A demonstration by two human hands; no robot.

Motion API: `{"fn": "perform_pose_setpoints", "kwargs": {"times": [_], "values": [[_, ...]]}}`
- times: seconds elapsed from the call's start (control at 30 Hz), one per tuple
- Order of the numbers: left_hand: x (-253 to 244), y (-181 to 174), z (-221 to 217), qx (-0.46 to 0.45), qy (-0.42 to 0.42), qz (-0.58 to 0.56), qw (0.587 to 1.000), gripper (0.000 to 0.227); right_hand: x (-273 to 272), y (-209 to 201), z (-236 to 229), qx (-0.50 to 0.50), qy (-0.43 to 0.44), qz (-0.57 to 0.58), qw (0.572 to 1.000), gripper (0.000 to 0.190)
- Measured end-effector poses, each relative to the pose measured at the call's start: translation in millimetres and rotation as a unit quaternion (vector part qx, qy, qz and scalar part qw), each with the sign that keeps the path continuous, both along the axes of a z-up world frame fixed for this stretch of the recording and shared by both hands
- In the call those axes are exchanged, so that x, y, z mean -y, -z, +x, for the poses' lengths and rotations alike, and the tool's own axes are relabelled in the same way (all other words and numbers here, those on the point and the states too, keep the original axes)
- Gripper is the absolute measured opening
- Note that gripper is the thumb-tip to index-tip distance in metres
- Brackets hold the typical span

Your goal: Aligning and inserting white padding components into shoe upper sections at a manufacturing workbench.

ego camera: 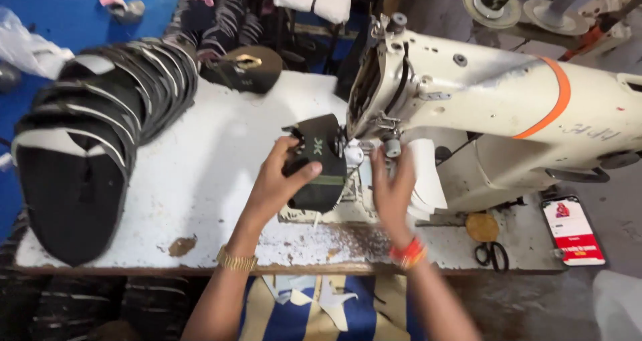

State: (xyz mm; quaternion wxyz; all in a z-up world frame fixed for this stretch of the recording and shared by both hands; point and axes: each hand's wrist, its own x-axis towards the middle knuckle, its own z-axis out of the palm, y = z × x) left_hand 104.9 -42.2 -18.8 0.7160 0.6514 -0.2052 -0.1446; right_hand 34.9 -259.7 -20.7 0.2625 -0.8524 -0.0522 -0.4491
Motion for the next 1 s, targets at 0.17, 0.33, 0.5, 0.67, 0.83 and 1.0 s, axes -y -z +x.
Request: {"fn": "perform_pose_setpoints", "kwargs": {"times": [0.17, 0.33, 0.5, 0.67, 0.83, 1.0], "values": [[-4.4, 12.1, -51.6, 0.154, -0.105, 0.107, 0.977, 0.061, -73.0, 36.6, -69.3, -0.210, -0.201, 0.511, 0.809, 0.022], [-8.4, -27.9, -82.4, 0.167, -0.135, 0.235, 0.948, 0.082, -74.9, 58.0, -103.7, -0.182, -0.128, 0.596, 0.772, 0.018], [-7.0, -32.3, -85.1, 0.145, -0.037, 0.200, 0.968, 0.077, -78.8, 60.0, -119.4, -0.117, -0.200, 0.600, 0.766, 0.011], [-5.2, -1.4, -68.2, 0.044, -0.026, -0.002, 0.999, 0.059, -96.8, 42.7, -109.4, -0.173, -0.135, 0.564, 0.796, 0.028], [2.7, 1.3, -42.2, 0.038, -0.018, -0.026, 0.999, 0.064, -90.3, 31.1, -91.5, -0.203, -0.122, 0.470, 0.850, 0.027], [20.4, -7.1, -20.7, 0.027, -0.041, -0.027, 0.998, 0.065, -78.5, 25.5, -60.8, -0.190, -0.119, 0.494, 0.840, 0.026]]}}
